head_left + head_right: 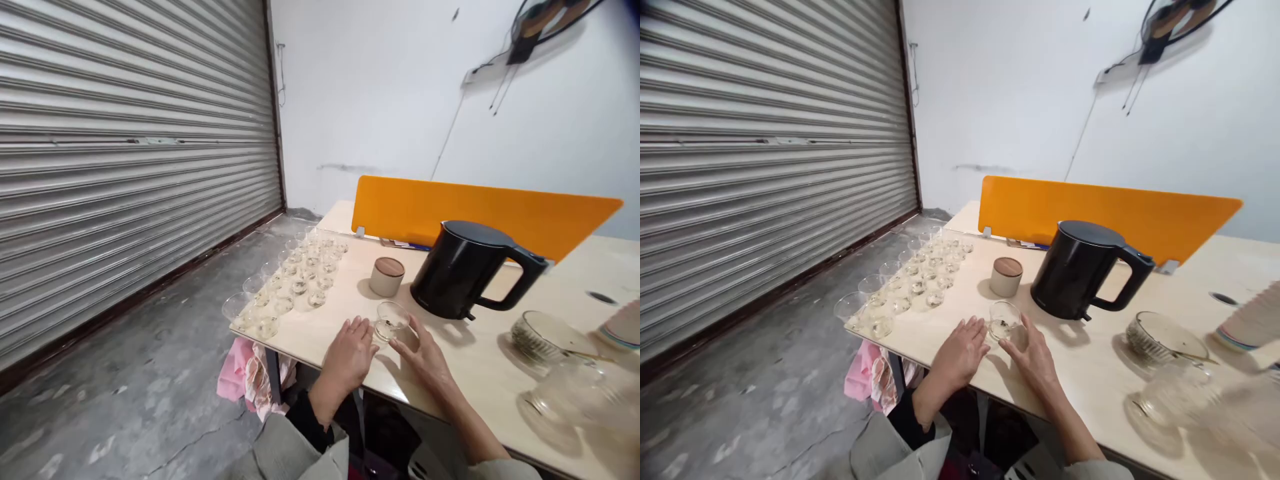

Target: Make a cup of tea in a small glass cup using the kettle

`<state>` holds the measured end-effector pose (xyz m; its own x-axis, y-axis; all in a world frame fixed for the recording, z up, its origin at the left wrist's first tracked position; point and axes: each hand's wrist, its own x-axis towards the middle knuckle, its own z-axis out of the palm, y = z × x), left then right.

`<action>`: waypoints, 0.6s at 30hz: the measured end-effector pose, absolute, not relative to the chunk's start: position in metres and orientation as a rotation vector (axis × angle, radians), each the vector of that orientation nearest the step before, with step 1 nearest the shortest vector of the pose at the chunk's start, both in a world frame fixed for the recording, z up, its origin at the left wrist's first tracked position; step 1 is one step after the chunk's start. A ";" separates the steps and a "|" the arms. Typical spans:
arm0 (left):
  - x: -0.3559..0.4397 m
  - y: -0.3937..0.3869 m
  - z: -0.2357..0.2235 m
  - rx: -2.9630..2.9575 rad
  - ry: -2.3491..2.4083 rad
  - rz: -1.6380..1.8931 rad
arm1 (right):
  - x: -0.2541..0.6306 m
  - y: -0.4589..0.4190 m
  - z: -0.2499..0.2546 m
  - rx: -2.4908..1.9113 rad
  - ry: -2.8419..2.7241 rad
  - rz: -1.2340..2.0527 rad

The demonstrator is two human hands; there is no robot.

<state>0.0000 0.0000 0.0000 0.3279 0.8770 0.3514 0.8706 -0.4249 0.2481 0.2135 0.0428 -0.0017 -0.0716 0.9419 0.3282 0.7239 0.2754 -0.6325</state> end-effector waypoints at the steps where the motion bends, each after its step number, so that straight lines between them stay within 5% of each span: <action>1: 0.000 -0.001 0.000 2.546 1.667 0.703 | 0.208 0.045 0.002 -1.478 -1.808 0.435; 18: -0.003 -0.001 0.013 2.658 1.471 0.775 | 0.139 0.044 0.067 -1.145 -1.719 0.581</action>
